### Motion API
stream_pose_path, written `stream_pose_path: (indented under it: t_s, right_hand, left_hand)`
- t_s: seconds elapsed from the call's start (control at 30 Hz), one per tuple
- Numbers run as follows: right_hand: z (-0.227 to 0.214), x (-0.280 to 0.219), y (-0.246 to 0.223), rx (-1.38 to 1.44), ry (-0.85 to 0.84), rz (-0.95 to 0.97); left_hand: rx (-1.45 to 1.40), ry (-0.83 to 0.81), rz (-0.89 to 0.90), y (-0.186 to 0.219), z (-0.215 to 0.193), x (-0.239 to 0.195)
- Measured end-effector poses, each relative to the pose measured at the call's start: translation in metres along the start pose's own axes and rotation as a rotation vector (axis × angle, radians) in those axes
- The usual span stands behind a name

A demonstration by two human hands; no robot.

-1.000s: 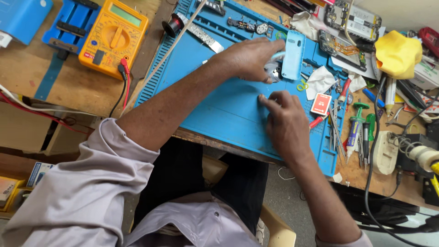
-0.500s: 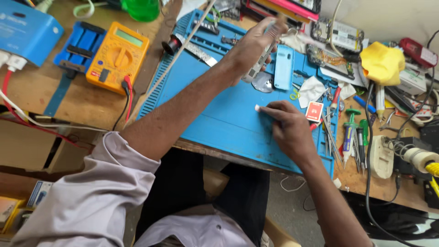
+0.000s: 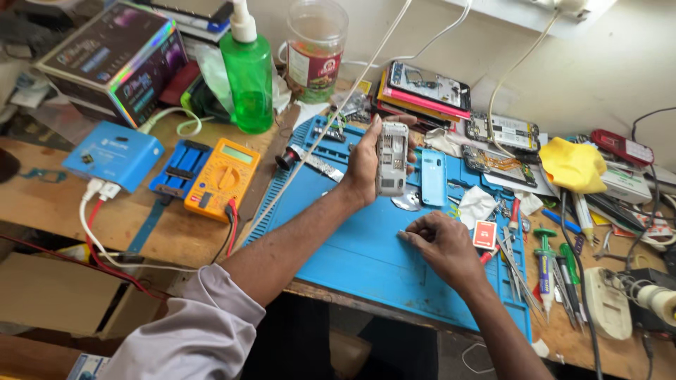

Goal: The person disassembles a feature phone, removes the battery and SIM card, and uses a screwdriver to adjust internal components. They then reassemble the phone, insert the battery and SIM card, and test the device by pressing buttons and checking the screen.

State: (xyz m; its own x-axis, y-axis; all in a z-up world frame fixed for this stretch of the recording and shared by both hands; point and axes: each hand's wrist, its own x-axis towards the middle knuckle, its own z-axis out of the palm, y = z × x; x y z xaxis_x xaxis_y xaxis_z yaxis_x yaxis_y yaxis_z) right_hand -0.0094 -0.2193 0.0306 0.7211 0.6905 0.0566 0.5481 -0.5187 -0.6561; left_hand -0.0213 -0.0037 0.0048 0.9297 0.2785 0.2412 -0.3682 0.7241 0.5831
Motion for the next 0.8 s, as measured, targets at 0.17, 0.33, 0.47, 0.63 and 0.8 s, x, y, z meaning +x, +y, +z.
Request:
stream_pose_path:
  t_s: [0.17, 0.33, 0.47, 0.63, 0.8]
  right_hand:
    - [-0.009, 0.017, -0.003, 0.587, 0.050, 0.028]
    - [-0.020, 0.022, -0.014, 0.709, 0.184, -0.105]
    - [-0.023, 0.028, -0.026, 0.675, 0.193, -0.147]
    - [-0.019, 0.038, -0.034, 0.586, 0.207, -0.228]
    - [-0.010, 0.043, -0.032, 0.240, 0.347, -0.416]
  left_hand:
    - [0.042, 0.020, 0.027, 0.000, 0.010, -0.003]
    - [0.053, 0.069, -0.032, -0.011, 0.010, -0.006]
    - [0.051, 0.089, -0.101, -0.015, 0.008, -0.003]
    - [0.026, 0.057, -0.104, -0.021, 0.008, -0.005]
    - [-0.009, 0.087, -0.172, -0.023, 0.008, -0.005]
